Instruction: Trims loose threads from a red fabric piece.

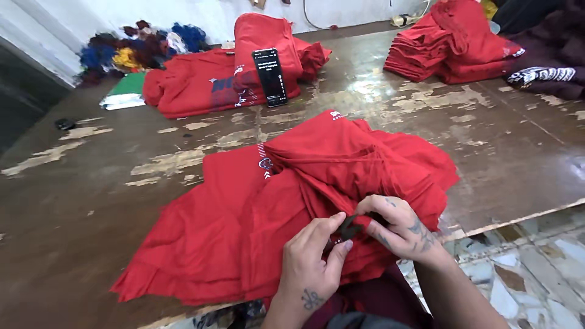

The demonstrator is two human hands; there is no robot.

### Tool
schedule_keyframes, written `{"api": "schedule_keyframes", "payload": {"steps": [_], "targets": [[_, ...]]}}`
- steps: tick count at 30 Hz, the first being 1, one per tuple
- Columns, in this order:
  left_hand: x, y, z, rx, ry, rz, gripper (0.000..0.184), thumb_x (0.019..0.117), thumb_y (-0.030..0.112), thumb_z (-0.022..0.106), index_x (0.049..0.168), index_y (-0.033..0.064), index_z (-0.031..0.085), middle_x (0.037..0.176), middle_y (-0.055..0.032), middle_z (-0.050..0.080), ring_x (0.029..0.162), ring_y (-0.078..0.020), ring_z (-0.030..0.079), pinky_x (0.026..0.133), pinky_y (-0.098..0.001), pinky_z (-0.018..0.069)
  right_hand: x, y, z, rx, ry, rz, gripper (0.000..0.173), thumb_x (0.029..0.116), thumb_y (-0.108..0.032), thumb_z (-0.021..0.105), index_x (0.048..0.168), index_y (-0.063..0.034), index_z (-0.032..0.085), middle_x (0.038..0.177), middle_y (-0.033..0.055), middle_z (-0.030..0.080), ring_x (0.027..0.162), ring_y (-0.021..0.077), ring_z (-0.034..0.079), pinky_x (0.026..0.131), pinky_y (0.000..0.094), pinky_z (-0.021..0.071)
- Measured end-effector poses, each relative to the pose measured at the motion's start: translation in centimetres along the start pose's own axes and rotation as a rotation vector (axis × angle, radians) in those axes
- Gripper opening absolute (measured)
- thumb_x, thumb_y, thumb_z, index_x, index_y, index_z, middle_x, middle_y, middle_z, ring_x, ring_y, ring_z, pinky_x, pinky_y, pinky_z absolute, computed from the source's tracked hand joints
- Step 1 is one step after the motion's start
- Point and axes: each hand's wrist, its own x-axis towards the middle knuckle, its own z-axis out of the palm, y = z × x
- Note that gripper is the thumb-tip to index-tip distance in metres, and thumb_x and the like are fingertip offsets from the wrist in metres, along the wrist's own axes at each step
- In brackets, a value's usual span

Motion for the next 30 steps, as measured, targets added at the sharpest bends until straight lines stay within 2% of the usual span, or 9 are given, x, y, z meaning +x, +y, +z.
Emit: {"api": "schedule_keyframes", "payload": {"steps": [5, 9, 14, 19, 21, 23, 26, 28, 30], "targets": [[0.1, -0.2, -0.1, -0.036, 0.022, 0.028, 0.025, 0.0981, 0.015, 0.062, 0.111, -0.0015, 0.075, 0.101, -0.0108, 0.076, 0.092, -0.0119, 0.072, 0.085, -0.0249, 0.0582, 0.0, 0.0, 0.0, -0.019, -0.005, -0.007, 0.029, 0.1048, -0.021, 0.048, 0.102, 0.0014, 0.067, 0.086, 0.0136, 0.070, 0.081, 0.0165, 0.068, 0.078, 0.0280, 0.0547], [0.0, -0.3, -0.2, -0.042, -0.013, 0.007, 0.033, 0.0972, 0.022, 0.064, 0.118, -0.0019, 0.072, 0.103, -0.0105, 0.074, 0.092, -0.0114, 0.069, 0.081, -0.0253, 0.0571, 0.0, 0.0, 0.0, -0.017, -0.010, -0.007, 0.030, 0.1058, -0.022, 0.047, 0.103, 0.0008, 0.067, 0.087, 0.0130, 0.070, 0.082, 0.0157, 0.068, 0.078, 0.0273, 0.0548], [0.1, -0.4, -0.1, -0.058, 0.025, 0.022, 0.024, 0.0975, 0.014, 0.063, 0.112, -0.0014, 0.075, 0.100, -0.0101, 0.076, 0.091, -0.0103, 0.071, 0.083, -0.0233, 0.0579, 0.0, 0.0, -0.1, -0.017, -0.007, -0.005, 0.029, 0.1054, -0.021, 0.048, 0.102, 0.0006, 0.066, 0.085, 0.0126, 0.069, 0.079, 0.0154, 0.067, 0.076, 0.0272, 0.0544], [0.0, -0.6, -0.6, -0.057, 0.001, 0.041, 0.026, 0.0979, 0.017, 0.063, 0.113, -0.0010, 0.074, 0.101, -0.0109, 0.075, 0.092, -0.0118, 0.071, 0.083, -0.0251, 0.0580, 0.0, 0.0, 0.1, -0.016, -0.013, -0.012, 0.029, 0.1040, -0.023, 0.050, 0.102, 0.0003, 0.067, 0.086, 0.0131, 0.070, 0.081, 0.0160, 0.067, 0.077, 0.0275, 0.0548], [0.0, -0.6, -0.8, -0.092, 0.047, 0.005, 0.026, 0.0984, 0.015, 0.062, 0.112, -0.0036, 0.074, 0.101, -0.0119, 0.075, 0.092, -0.0106, 0.071, 0.084, -0.0239, 0.0579, 0.4, -0.6, 0.1, -0.094, -0.053, -0.028, 0.025, 0.1017, -0.019, 0.050, 0.102, -0.0008, 0.068, 0.088, 0.0131, 0.071, 0.083, 0.0198, 0.069, 0.078, 0.0320, 0.0561], [0.0, -0.8, -1.1, -0.191, 0.138, -0.086, 0.035, 0.0983, 0.018, 0.064, 0.118, -0.0098, 0.065, 0.100, -0.0092, 0.071, 0.087, -0.0060, 0.066, 0.077, -0.0209, 0.0562, 1.7, -1.9, -0.1, -0.255, -0.118, -0.078, 0.020, 0.0962, -0.013, 0.052, 0.098, -0.0029, 0.070, 0.085, 0.0127, 0.072, 0.082, 0.0268, 0.071, 0.074, 0.0406, 0.0568], [0.1, -1.7, -1.3, -0.416, 0.252, -0.199, 0.042, 0.0976, 0.017, 0.064, 0.127, -0.0101, 0.052, 0.090, 0.0035, 0.064, 0.073, -0.0007, 0.060, 0.060, -0.0178, 0.0514, 4.0, -2.3, -3.5, -0.393, -0.166, -0.091, 0.016, 0.0928, -0.011, 0.059, 0.096, -0.0044, 0.073, 0.086, 0.0120, 0.072, 0.082, 0.0273, 0.072, 0.073, 0.0459, 0.0591], [-0.1, -2.0, -1.2, -0.499, 0.275, -0.206, 0.042, 0.0980, 0.016, 0.064, 0.130, -0.0085, 0.050, 0.089, 0.0061, 0.064, 0.070, -0.0001, 0.059, 0.057, -0.0173, 0.0504, 5.9, 1.0, -8.1, -0.425, -0.191, -0.009, 0.017, 0.0916, -0.010, 0.063, 0.100, -0.0030, 0.076, 0.089, 0.0106, 0.074, 0.081, 0.0220, 0.072, 0.076, 0.0442, 0.0603], [-0.4, -1.9, -0.9, -0.496, 0.275, -0.193, 0.042, 0.0977, 0.015, 0.063, 0.129, -0.0096, 0.050, 0.088, 0.0065, 0.062, 0.069, 0.0006, 0.058, 0.058, -0.0166, 0.0495, 8.1, 4.7, -12.0, -0.532, -0.278, 0.231, 0.023, 0.0942, -0.018, 0.071, 0.109, -0.0016, 0.073, 0.093, 0.0171, 0.072, 0.083, 0.0334, 0.071, 0.079, 0.0583, 0.0565]]}}
